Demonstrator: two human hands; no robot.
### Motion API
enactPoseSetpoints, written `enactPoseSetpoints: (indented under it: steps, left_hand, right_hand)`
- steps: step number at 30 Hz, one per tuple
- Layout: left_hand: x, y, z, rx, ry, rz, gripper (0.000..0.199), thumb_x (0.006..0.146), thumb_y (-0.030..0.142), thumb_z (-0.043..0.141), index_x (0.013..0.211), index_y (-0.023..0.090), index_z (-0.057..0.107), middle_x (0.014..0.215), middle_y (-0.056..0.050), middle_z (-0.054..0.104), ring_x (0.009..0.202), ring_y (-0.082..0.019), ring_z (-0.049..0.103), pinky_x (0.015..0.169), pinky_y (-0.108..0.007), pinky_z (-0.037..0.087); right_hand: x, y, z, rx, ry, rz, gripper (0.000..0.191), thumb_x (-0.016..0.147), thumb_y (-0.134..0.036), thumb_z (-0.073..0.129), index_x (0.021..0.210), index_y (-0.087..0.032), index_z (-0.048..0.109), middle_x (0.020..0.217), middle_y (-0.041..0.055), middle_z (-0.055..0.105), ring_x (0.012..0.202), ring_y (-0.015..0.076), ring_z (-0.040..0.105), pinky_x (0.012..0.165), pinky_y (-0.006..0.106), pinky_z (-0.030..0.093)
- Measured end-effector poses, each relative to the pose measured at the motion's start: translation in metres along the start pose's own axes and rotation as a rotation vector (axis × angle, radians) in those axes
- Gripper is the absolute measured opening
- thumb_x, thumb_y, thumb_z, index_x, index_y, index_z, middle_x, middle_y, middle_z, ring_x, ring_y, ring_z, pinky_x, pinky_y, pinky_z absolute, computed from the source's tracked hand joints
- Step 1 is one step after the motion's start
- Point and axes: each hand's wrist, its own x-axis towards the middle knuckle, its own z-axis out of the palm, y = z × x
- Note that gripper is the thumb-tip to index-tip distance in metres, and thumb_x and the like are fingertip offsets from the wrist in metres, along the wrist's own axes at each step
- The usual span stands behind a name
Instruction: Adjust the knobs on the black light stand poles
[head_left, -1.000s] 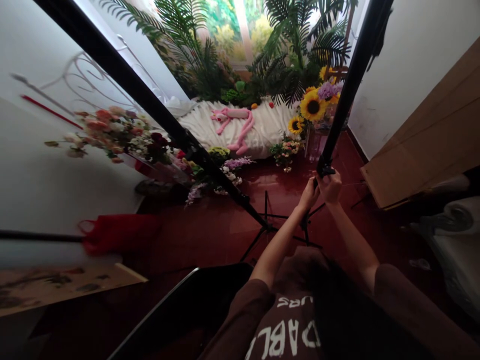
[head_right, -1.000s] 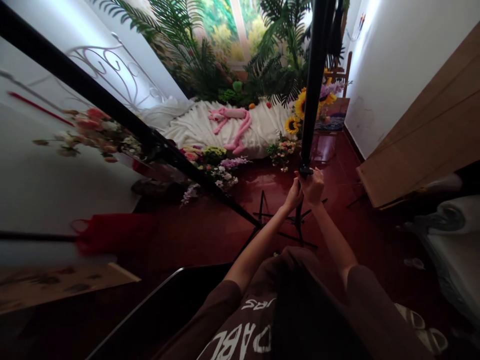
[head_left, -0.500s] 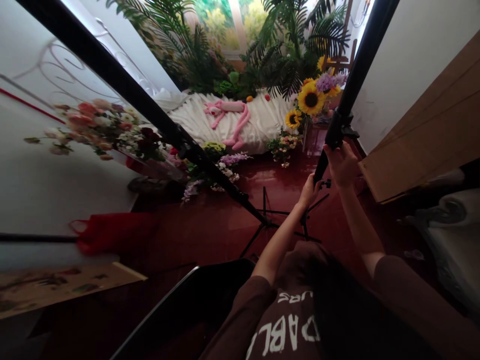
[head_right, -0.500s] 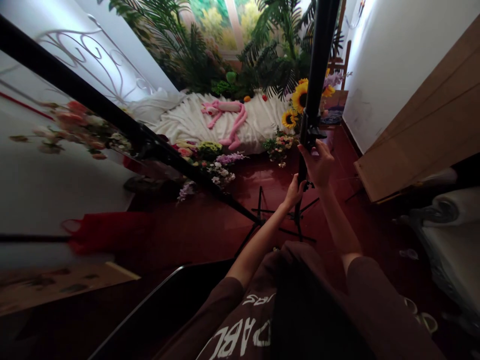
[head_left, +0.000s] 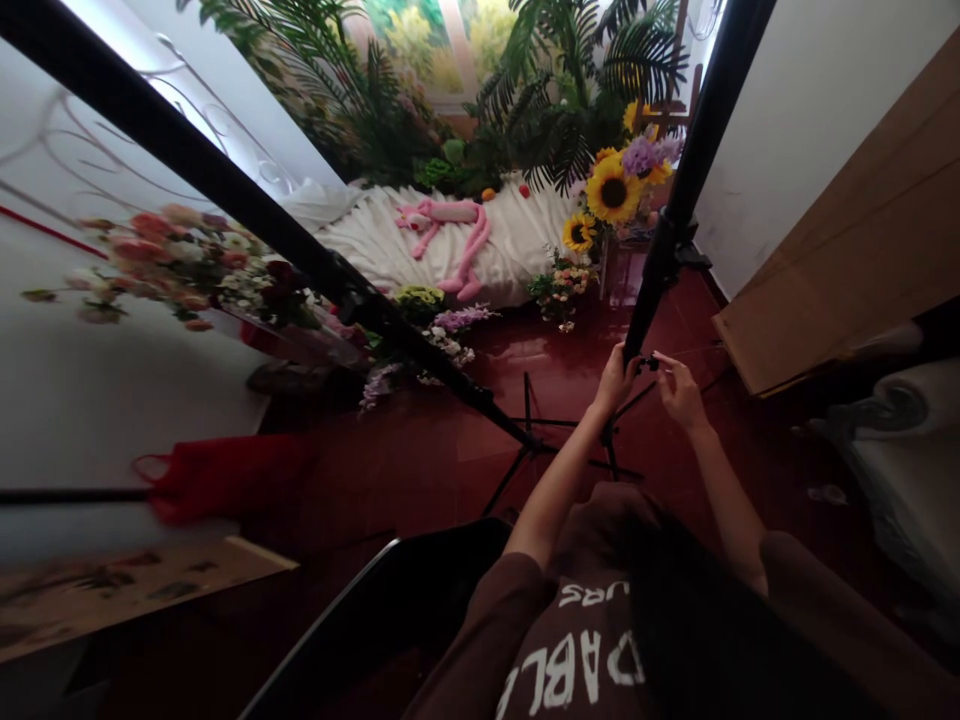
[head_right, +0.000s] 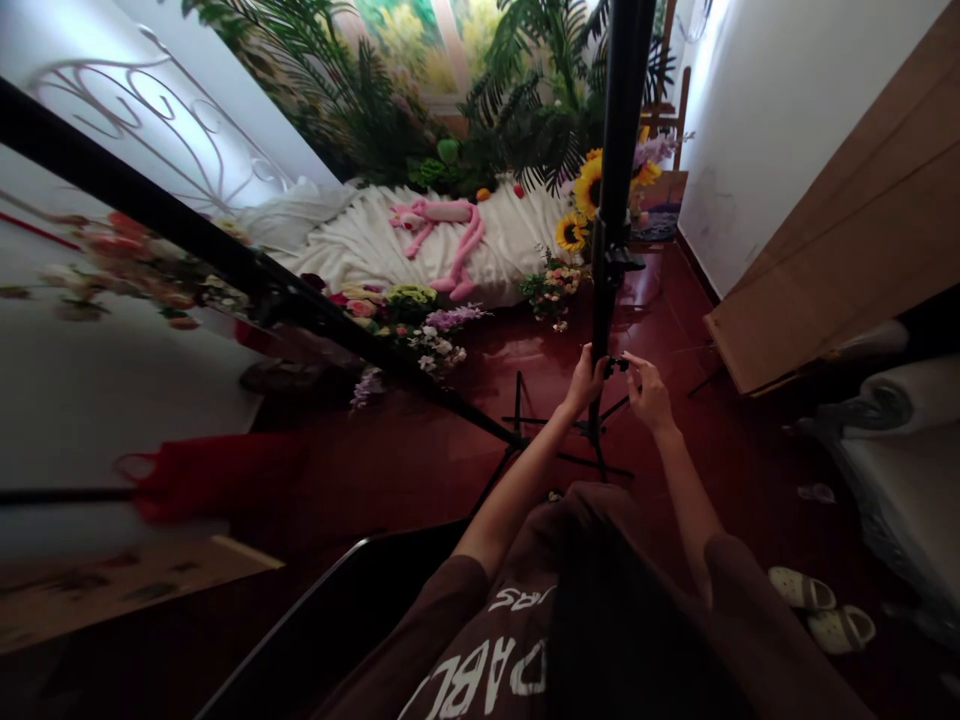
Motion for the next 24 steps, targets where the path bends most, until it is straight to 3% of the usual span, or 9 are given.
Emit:
enactPoseSetpoints:
  steps: [5,13,17,20,24]
  left_hand:
    - [0.0,0.0,0.001,0.003,0.004,0.002,0.033,0.095,0.045,0.049,0.116,0.019,0.05,0.099,-0.007,0.063,0.082,-0.014,0.06,0.078,-0.027,0.048]
    - [-0.001,0.005,-0.001,0.001,-0.001,-0.012,0.03,0.095,0.042,0.051,0.115,0.02,0.051,0.098,-0.007,0.063,0.083,-0.014,0.06,0.078,-0.027,0.049]
    - [-0.001,0.007,0.0,-0.02,0.002,-0.025,0.03,0.095,0.042,0.051,0.115,0.02,0.05,0.094,-0.005,0.063,0.076,-0.012,0.06,0.074,-0.025,0.049]
    - [-0.002,0.008,0.0,-0.019,-0.002,-0.028,0.031,0.096,0.041,0.051,0.117,0.019,0.05,0.091,-0.004,0.063,0.071,-0.01,0.058,0.071,-0.024,0.048]
    - [-0.002,0.009,0.0,-0.022,-0.014,-0.02,0.033,0.097,0.045,0.049,0.116,0.017,0.05,0.09,-0.004,0.063,0.07,-0.01,0.058,0.07,-0.023,0.048]
  right_hand:
    - [0.0,0.007,0.011,0.035,0.022,0.043,0.04,0.098,-0.038,0.046,0.135,-0.025,0.054,0.134,0.0112,0.061,0.124,0.024,0.057,0.106,0.048,0.048]
    - [0.007,0.0,0.015,0.197,0.069,0.187,0.04,0.094,-0.046,0.053,0.127,-0.024,0.057,0.121,0.0096,0.066,0.112,0.0202,0.062,0.099,0.04,0.05]
    - [0.017,-0.002,0.019,0.219,0.124,0.31,0.039,0.092,-0.047,0.054,0.122,-0.024,0.06,0.097,0.0046,0.069,0.086,0.0168,0.067,0.082,0.032,0.054]
    - [0.026,-0.001,0.022,0.245,0.121,0.393,0.034,0.09,-0.044,0.057,0.116,-0.023,0.062,0.071,-0.0029,0.063,0.065,0.0129,0.062,0.067,0.026,0.052]
    - [0.037,-0.002,0.019,0.53,0.026,0.653,0.033,0.089,-0.033,0.058,0.12,-0.023,0.058,0.054,-0.0091,0.054,0.041,0.0077,0.048,0.04,0.016,0.035]
